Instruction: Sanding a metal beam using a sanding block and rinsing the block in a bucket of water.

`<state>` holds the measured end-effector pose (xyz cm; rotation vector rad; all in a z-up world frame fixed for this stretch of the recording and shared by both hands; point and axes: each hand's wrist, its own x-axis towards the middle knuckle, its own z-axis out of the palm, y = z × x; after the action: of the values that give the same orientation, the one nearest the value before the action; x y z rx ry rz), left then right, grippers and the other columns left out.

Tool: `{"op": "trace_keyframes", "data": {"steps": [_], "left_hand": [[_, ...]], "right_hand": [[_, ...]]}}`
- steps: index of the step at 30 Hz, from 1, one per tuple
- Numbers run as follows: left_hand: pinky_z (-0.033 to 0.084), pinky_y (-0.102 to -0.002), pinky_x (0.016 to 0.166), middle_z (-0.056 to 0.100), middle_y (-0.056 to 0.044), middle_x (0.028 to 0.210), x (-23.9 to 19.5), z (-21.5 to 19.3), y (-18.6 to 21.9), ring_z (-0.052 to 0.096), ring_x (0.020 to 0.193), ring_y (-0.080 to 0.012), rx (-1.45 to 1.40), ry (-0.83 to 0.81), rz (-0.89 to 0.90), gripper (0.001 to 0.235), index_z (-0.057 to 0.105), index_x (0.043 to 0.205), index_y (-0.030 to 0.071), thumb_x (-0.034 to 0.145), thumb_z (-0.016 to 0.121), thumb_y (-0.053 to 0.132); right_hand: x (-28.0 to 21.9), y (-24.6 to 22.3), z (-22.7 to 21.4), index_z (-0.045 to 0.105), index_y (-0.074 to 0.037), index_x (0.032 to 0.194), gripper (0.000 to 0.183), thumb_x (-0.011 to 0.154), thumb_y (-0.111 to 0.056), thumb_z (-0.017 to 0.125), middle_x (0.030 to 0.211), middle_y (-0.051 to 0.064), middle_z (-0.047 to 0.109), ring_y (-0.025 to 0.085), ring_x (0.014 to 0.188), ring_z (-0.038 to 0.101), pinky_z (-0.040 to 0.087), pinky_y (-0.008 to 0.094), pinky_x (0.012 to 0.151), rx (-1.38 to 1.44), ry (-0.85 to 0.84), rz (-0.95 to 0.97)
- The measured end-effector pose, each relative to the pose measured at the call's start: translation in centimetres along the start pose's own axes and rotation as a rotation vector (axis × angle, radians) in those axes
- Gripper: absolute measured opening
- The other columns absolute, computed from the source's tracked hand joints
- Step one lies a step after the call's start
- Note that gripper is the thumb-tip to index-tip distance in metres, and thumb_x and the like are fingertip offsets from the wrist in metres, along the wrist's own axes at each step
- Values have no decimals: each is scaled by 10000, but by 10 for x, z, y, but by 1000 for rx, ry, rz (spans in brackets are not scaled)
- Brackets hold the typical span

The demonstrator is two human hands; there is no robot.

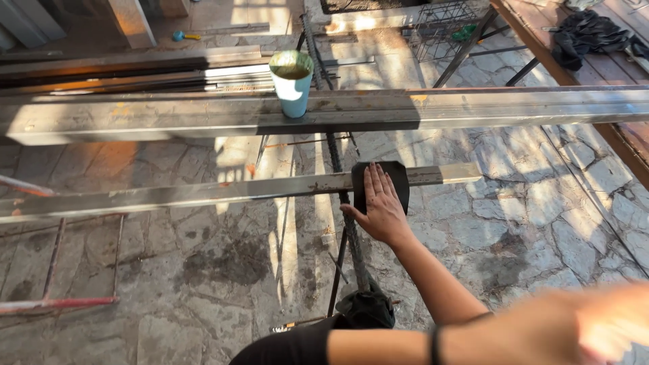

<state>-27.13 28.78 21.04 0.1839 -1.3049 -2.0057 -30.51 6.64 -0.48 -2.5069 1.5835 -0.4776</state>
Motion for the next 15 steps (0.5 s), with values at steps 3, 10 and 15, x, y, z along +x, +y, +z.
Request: {"op": "trace_keyframes", "data": {"steps": [3, 10, 15], "left_hand": [[453, -360, 1217, 660, -99, 1314, 11, -90, 41, 611, 1311, -185, 265, 180, 54, 609, 492, 1507, 90, 913, 625, 93], [638, -373, 984, 762, -54, 1216, -67, -174, 16, 725, 1150, -210, 418, 877, -45, 345, 670, 1216, 120, 874, 655, 77], [491, -246, 699, 793, -45, 1185, -88, -182, -35, 600, 834, -107, 410, 929, -285, 322, 713, 1200, 132, 879, 695, 127]], "right_hand": [[-9, 22, -6, -1, 0, 1593, 1082, 907, -768, 329, 1690, 197, -9, 285, 1574, 6, 3, 414, 1269, 22, -1, 48], [30, 53, -18, -32, -4, 1577, 1133, 861, -868, 126, 1691, 194, -6, 310, 1567, -13, -6, 446, 1271, -32, -124, 402], [3, -11, -7, -72, 7, 1580, 1111, 901, -819, 232, 1690, 188, -89, 294, 1567, -56, -15, 411, 1263, -15, -139, 156]]}}
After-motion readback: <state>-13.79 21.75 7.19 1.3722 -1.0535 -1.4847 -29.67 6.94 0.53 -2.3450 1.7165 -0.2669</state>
